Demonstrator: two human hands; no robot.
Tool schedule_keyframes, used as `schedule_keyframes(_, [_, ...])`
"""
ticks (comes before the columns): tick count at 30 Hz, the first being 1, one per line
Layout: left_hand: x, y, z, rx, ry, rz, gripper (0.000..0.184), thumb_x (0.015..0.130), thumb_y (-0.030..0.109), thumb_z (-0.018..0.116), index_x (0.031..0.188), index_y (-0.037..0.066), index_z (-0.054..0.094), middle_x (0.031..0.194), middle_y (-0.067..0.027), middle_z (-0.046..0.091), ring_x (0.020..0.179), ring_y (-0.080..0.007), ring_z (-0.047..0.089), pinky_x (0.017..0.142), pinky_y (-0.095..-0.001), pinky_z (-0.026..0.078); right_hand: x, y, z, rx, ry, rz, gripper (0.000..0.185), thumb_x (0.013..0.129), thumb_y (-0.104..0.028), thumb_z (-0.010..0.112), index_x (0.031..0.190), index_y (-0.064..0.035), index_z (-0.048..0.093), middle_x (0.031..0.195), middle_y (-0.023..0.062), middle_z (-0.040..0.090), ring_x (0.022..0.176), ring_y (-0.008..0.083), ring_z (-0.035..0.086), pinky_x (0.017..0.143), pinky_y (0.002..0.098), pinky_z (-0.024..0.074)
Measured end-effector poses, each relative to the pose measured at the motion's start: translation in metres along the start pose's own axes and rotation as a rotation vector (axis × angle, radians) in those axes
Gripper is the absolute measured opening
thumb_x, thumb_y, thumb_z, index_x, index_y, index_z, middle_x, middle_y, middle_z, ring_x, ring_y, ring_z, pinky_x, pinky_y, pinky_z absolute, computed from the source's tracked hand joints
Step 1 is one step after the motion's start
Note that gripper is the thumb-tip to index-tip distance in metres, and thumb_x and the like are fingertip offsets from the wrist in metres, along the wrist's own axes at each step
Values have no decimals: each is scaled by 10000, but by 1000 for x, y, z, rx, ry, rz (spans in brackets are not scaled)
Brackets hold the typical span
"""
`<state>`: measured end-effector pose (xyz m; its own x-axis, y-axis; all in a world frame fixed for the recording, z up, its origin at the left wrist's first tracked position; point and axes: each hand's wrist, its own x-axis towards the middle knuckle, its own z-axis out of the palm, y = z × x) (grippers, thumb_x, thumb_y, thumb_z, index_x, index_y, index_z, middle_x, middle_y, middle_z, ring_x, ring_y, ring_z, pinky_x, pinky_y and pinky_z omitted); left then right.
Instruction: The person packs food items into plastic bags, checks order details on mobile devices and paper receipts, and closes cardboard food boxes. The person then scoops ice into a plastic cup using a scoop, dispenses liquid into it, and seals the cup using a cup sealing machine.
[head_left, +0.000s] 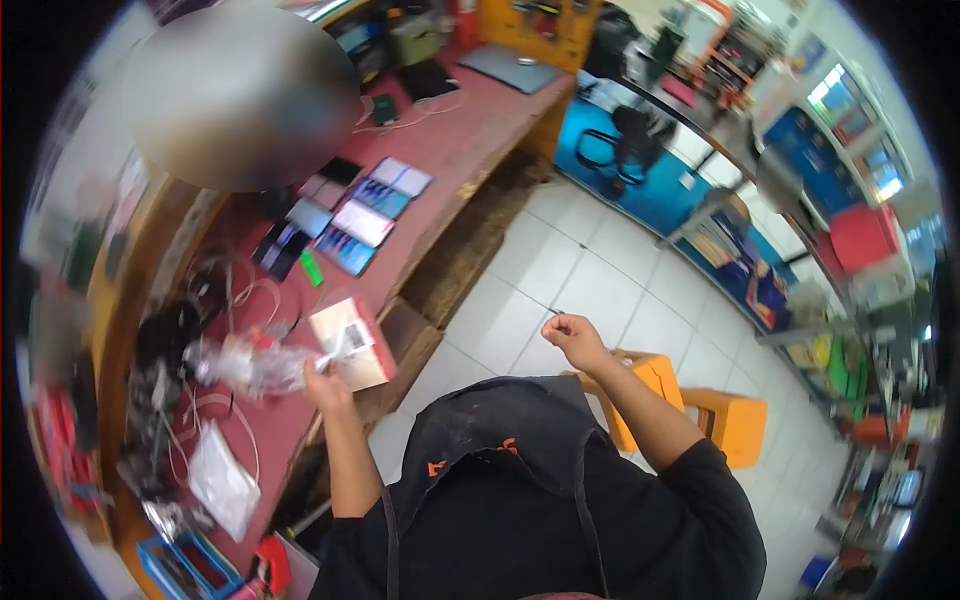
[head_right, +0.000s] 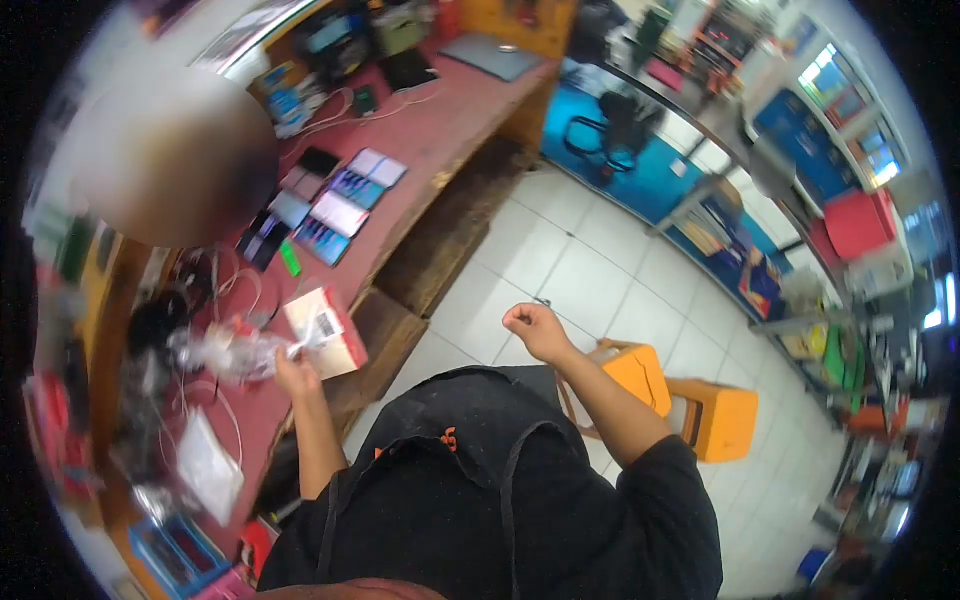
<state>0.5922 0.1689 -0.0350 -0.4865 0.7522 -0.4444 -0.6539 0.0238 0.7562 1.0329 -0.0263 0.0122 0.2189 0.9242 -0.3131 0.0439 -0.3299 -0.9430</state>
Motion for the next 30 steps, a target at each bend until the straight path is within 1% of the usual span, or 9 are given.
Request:
schedule_keyframes(3, [7,-14,48,173,-45,26,279,912,133,613,1134,-30,567,1015,-126,613,910,-224,600,794,-381,531,19,20,-43,-57,190,47,110,872,-139,650,860,-34,678,740,-3,630,707,82,543,667,260,454])
schedule_keyframes(6, [27,-21,83,742,104,576,533,838,103,688,1260,-73,412,1266,-207,512,1071,-333,553,961,-444,445,30,51,-71,-142,258,171,97,888,-126,640,866,-33,657,710,-20,590,671,63,512,627,241,437])
schedule_keyframes(8, [25,-29,113,1348,454,1241,672,822,211,741,1296,-42,337,1328,-211,436,1123,-365,504,977,-466,416,30,93,-85,-67,385,232,105,884,-127,640,842,-34,662,688,-6,601,642,79,526,608,254,448])
schedule_keyframes(10, [-14,-30,184,858,-19,1776,735,833,296,742,1316,-30,294,1362,-225,370,1170,-366,454,1004,-474,379,17,134,-94,-31,436,388,101,881,-113,636,810,-43,655,682,-4,607,650,86,555,608,266,463])
schedule_keyframes(12, [-43,-62,248,772,-402,1614,743,837,347,739,1308,-27,305,1351,-217,380,1203,-355,429,1030,-467,348,-11,149,-104,-90,581,422,135,860,-148,653,810,-23,643,685,64,641,658,165,619,622,320,489])
schedule_keyframes(16, [-101,-169,371,690,-1242,1294,505,866,165,658,1226,28,333,1368,-207,388,1244,-354,407,1084,-472,293,-85,186,-97,-481,688,758,213,840,-193,594,901,-21,703,934,222,689,887,368,665,822,448,514])
schedule_keyframes(18, [-153,-229,423,506,-1499,1158,457,849,88,640,1209,28,364,1357,-217,400,1252,-365,407,1080,-479,301,-125,289,-81,-614,624,944,275,842,-208,561,965,1,690,1069,266,654,1014,387,637,898,467,491])
schedule_keyframes(24, [-393,-380,505,169,-2096,1090,388,794,8,639,1137,11,456,1291,-210,475,1167,-347,472,1014,-444,353,-187,401,-70,-206,442,1324,461,872,-463,578,1024,-53,724,1178,187,645,1114,354,600,956,440,471])
schedule_keyframes(30, [-572,-568,503,748,-2830,907,401,758,143,729,1102,34,555,1182,-187,567,1131,-352,514,995,-420,385,-163,428,-158,-214,653,1095,412,827,-428,637,1022,-75,721,1061,202,677,1039,348,629,906,436,493])
